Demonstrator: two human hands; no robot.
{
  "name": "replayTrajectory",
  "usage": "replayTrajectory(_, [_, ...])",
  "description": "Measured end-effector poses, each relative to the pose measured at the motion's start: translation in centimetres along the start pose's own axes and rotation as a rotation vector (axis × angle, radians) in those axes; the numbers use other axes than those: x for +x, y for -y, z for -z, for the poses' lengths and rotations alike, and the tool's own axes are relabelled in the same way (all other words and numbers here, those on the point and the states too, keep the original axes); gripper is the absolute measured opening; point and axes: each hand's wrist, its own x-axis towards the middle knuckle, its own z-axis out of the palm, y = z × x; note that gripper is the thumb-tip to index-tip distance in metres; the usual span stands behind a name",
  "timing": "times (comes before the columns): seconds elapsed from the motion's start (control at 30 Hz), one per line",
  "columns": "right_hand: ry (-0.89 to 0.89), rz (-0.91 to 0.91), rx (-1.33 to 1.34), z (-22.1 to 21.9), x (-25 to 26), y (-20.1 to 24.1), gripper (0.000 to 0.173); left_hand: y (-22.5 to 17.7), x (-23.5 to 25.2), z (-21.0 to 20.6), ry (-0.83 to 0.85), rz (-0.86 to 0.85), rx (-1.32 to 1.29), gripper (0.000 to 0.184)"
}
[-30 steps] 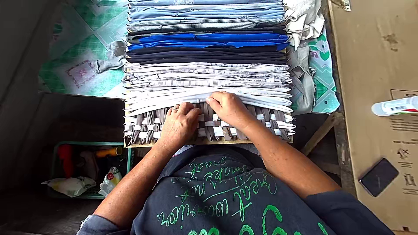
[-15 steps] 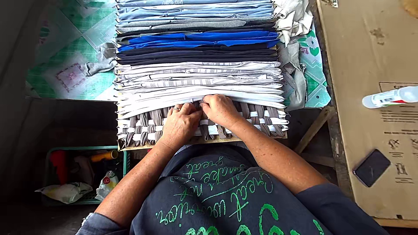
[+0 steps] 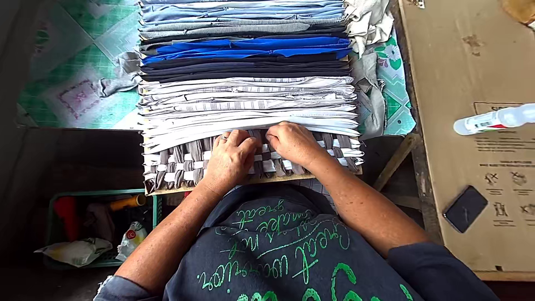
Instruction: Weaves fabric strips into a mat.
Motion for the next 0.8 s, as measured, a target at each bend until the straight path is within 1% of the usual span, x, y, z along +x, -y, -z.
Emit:
replayTrajectory(0.1, [-0.038,-0.026,0.035,-0.1,0.2,0.3,0.023,-0.4,0.8,-0.6,0.057,-0.056,0.061,0.023])
replayTrajectory(0.17, [-0.058,0.040,0.085,-0.3,0.3,-0.1,0.024,-0.3,1.1,-1.0,0.093,-0.043,0.112,0.023])
replayTrajectory(0.2, [-0.035,0.049,0.076,-0.1,0.3,-0.3,0.026,-0.3,1.2,-1.1,0.114,-0.027,0.130,0.022])
replayTrajectory(0.27, [0.014,-0.024,-0.022,0.4,0.1,0.0,0.027,-0.4,1.6,-1.0,0.157,0.007,0.149,0.020])
replayTrajectory(0.33, [0.023,-0.095,-0.112,0.5,0.2,0.5,0.034,-0.6,1.7,-1.0,0.169,0.015,0.165,0.019])
replayTrajectory(0.4, [0.011,-0.109,-0.129,0.1,0.6,0.8,0.044,-0.7,1.8,-1.1,0.172,0.013,0.176,0.019])
replayTrajectory(0.43, [0.018,-0.112,-0.121,-0.1,0.9,0.9,0.045,-0.7,1.7,-1.2,0.176,0.014,0.174,0.019])
replayTrajectory(0.47, [0.034,-0.117,-0.102,-0.2,1.2,1.1,0.042,-0.7,1.7,-1.2,0.177,0.014,0.165,0.020])
replayTrajectory(0.53, [0.040,-0.098,-0.050,-0.5,1.6,1.3,0.031,-0.6,1.7,-1.2,0.175,0.019,0.132,0.020])
replayTrajectory(0.6, [-0.044,-0.045,0.005,-1.1,1.9,1.0,0.026,-0.4,1.6,-1.4,0.154,0.008,0.107,0.019])
replayTrajectory(0.73, [-0.304,0.021,0.031,-2.8,2.5,0.2,0.027,0.0,1.4,-1.3,0.143,-0.016,0.092,0.017])
replayTrajectory(0.8, [-0.319,0.073,0.072,-2.5,2.2,-0.1,0.028,0.0,1.4,-1.3,0.129,-0.012,0.090,0.018])
